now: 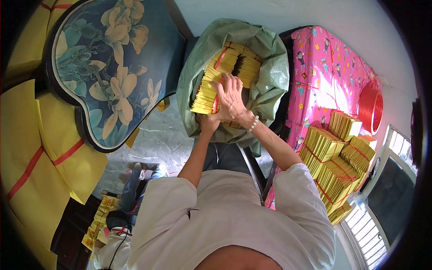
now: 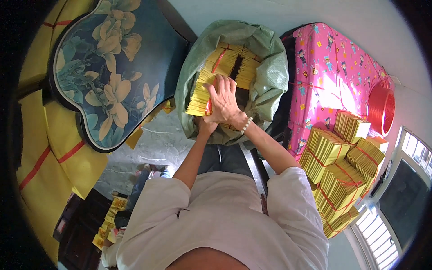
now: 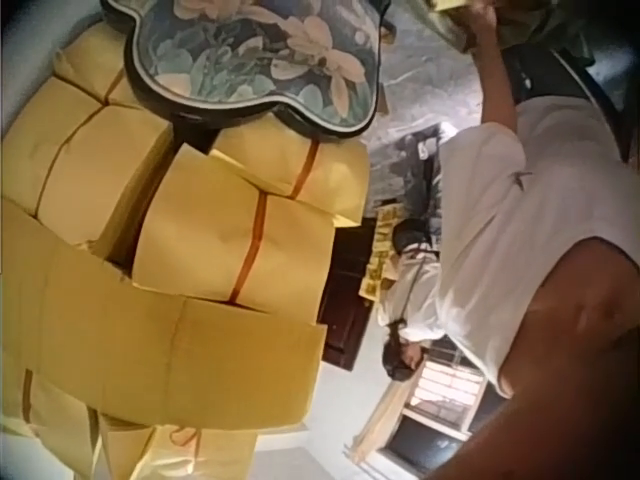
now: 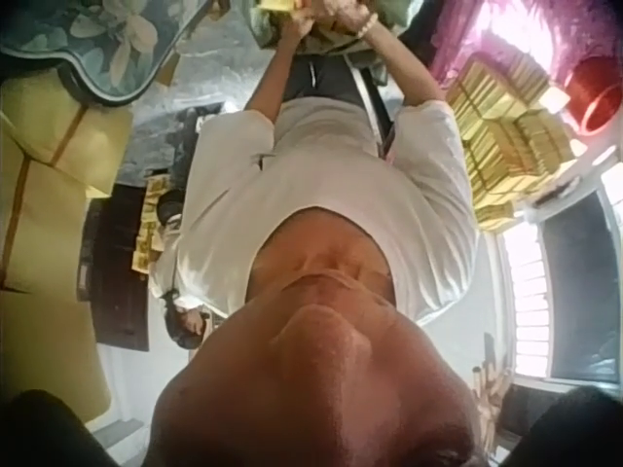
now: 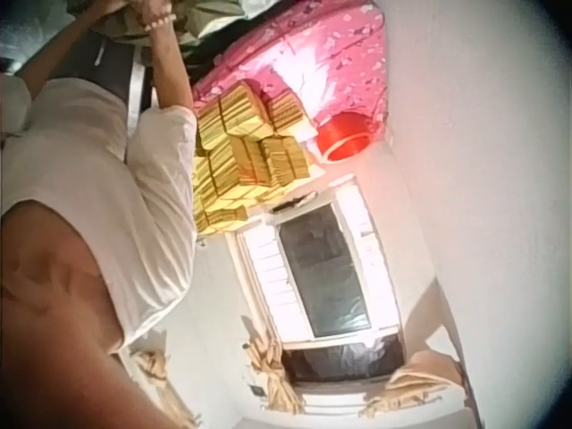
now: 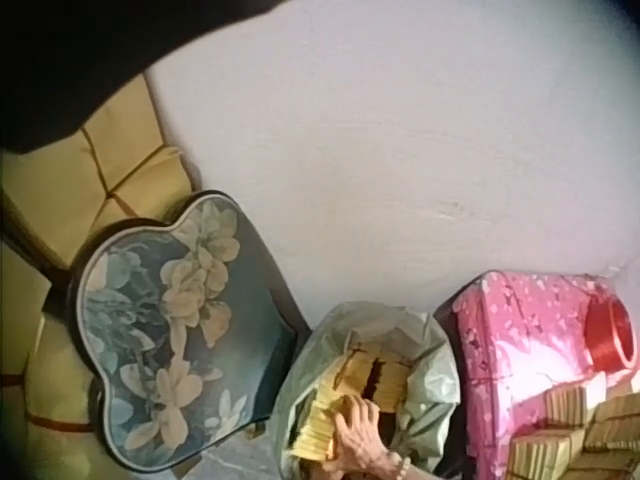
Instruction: Packing bundles of yellow paper into a large woven sack.
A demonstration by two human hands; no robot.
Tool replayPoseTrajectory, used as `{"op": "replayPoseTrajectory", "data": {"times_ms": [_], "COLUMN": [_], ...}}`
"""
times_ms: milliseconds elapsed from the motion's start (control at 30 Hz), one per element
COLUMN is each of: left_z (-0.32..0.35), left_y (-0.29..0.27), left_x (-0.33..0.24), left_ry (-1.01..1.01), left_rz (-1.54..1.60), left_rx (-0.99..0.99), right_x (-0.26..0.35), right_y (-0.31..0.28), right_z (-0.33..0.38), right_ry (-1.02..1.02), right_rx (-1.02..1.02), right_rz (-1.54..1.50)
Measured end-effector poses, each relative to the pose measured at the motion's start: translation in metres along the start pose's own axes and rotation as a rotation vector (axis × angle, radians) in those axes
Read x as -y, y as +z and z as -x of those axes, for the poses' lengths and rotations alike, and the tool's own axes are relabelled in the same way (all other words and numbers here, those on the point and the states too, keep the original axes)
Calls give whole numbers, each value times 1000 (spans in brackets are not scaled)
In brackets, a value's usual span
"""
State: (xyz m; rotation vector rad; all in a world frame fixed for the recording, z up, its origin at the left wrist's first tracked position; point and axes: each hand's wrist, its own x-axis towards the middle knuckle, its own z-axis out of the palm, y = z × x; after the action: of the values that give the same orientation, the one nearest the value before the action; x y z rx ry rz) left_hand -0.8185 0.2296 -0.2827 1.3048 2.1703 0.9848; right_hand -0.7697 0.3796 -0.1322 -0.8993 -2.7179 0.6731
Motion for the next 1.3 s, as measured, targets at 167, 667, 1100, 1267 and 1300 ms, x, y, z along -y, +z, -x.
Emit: {"op": "replayPoseTrajectory", "data": {"times_ms": [167,667,1100,1267,1300], "left_z": [12,-29,-72,-71,-72], "left_y": [-4,-57,-113,-85,-79], "left_x": [5,25,-26,-4,13], "left_ry": [-243,-529,-1477,-1124,-1106], "left_rz": [-361,359,1431,1540,1527], "left_rx": [301,211,-161,-176,-176], "right_x": [-10,2,-30,-24,-19], "right_y": [-8,-3,8,51,48], "right_z": [-2,-13,4,-1,-6], "right_ry": [-54,-82,803,966,981], "right_rx": [32,111,-254,-43,-34], "right_rz": [-56,-16,-600,-981,-979]}}
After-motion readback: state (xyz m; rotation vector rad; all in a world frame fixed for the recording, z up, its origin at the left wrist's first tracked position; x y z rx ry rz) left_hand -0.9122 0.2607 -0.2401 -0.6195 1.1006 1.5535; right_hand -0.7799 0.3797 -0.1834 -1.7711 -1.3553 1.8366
